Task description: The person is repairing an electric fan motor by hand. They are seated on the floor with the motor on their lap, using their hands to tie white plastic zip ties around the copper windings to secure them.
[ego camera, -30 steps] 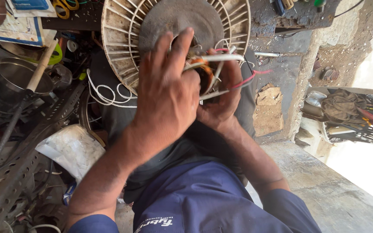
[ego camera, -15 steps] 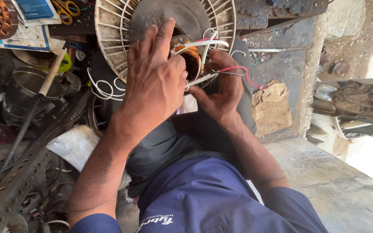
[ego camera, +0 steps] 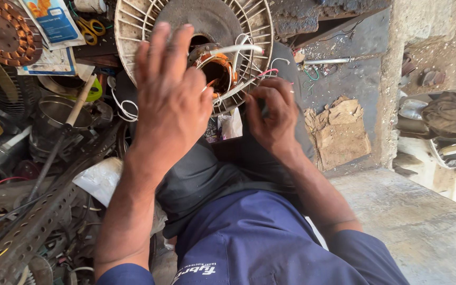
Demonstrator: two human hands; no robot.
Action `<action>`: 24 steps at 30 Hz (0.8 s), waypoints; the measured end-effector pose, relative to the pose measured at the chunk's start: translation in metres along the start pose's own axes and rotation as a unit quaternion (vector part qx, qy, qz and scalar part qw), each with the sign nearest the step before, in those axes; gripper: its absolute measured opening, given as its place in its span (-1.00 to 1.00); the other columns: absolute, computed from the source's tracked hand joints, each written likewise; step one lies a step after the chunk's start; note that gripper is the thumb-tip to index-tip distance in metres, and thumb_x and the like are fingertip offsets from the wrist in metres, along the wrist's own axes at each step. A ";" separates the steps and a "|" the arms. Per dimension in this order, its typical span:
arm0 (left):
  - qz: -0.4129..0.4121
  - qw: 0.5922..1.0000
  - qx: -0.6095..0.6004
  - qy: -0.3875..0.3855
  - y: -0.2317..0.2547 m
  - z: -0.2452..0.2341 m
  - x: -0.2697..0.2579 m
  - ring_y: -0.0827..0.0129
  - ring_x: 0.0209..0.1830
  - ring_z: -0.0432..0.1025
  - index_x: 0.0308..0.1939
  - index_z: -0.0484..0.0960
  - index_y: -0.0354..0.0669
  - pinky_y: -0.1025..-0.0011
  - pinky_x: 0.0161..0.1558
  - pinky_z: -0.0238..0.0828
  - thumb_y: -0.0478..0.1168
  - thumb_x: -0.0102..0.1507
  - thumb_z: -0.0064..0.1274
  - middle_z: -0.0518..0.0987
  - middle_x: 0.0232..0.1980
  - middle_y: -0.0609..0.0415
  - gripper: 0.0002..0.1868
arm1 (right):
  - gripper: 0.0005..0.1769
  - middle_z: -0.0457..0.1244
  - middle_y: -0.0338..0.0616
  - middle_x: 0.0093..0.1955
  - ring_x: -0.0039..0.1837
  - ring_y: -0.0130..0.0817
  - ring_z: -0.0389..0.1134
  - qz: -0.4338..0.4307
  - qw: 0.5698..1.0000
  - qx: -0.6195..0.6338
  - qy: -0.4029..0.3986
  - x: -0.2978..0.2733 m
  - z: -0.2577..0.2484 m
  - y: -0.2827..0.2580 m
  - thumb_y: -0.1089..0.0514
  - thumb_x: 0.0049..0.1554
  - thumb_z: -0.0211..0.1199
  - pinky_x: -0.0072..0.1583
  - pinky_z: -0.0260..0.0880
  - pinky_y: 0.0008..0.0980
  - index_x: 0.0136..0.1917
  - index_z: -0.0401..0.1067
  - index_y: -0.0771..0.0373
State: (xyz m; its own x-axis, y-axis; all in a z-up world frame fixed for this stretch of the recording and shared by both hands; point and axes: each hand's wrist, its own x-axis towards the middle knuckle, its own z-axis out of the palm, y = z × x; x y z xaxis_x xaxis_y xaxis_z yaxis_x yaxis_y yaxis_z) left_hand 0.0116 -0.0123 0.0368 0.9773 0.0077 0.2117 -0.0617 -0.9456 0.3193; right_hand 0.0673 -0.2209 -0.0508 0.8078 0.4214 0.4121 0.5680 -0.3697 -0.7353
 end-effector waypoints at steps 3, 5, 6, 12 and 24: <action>-0.032 0.994 -0.105 0.018 -0.001 -0.020 -0.017 -0.21 0.60 0.10 -0.37 0.55 -0.30 -0.07 0.58 0.05 -0.32 0.23 0.31 0.34 0.49 -0.30 -0.79 | -0.83 0.31 0.00 0.09 0.16 -0.10 0.40 0.007 0.999 -0.033 -0.002 -0.021 -0.020 0.017 0.38 0.17 0.41 0.20 0.43 -0.21 0.00 0.46 0.32; -0.032 0.981 -0.188 0.023 -0.002 -0.021 -0.021 -0.13 0.52 0.21 -0.40 0.56 -0.25 0.01 0.51 0.18 -0.33 0.18 0.31 0.41 0.41 -0.24 -0.80 | -0.83 0.32 0.00 0.09 0.14 -0.13 0.41 0.037 0.998 -0.048 -0.004 -0.036 -0.038 0.035 0.36 0.17 0.43 0.18 0.44 -0.24 -0.01 0.47 0.32; -0.032 0.973 -0.229 0.026 -0.002 -0.021 -0.024 -0.08 0.49 0.27 -0.42 0.56 -0.23 0.05 0.47 0.25 -0.33 0.16 0.32 0.44 0.37 -0.21 -0.80 | -0.84 0.33 -0.01 0.08 0.10 -0.16 0.43 0.060 0.997 -0.051 -0.007 -0.043 -0.050 0.045 0.35 0.16 0.45 0.14 0.44 -0.27 -0.02 0.48 0.33; -0.069 0.962 -0.260 0.041 -0.004 -0.016 -0.028 0.07 0.20 0.36 -0.35 0.61 -0.25 0.12 0.22 0.36 -0.35 0.15 0.30 0.53 0.11 -0.11 -0.86 | -0.86 0.36 0.03 0.09 0.09 -0.10 0.42 0.176 0.949 -0.229 -0.126 -0.062 -0.146 0.081 0.28 0.11 0.47 0.11 0.43 -0.19 -0.05 0.57 0.28; -0.186 0.847 -0.494 -0.063 -0.007 -0.014 -0.031 0.57 -0.36 0.51 -0.29 0.62 -0.25 0.55 -0.30 0.45 -0.30 0.31 0.15 0.66 -0.37 0.14 -0.90 | -0.73 0.29 -0.03 0.03 0.10 0.01 0.29 -0.024 0.990 -0.120 -0.064 -0.002 -0.005 -0.003 0.30 0.06 0.55 0.14 0.31 -0.10 0.01 0.56 0.25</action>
State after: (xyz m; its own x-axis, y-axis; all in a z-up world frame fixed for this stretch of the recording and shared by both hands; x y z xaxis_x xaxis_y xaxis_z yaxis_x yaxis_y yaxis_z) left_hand -0.0208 -0.0012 0.0408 0.9763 0.1519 -0.1539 0.1769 -0.1513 0.9725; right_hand 0.0654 -0.2252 -0.0468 0.7605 0.5396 0.3611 0.6394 -0.5259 -0.5608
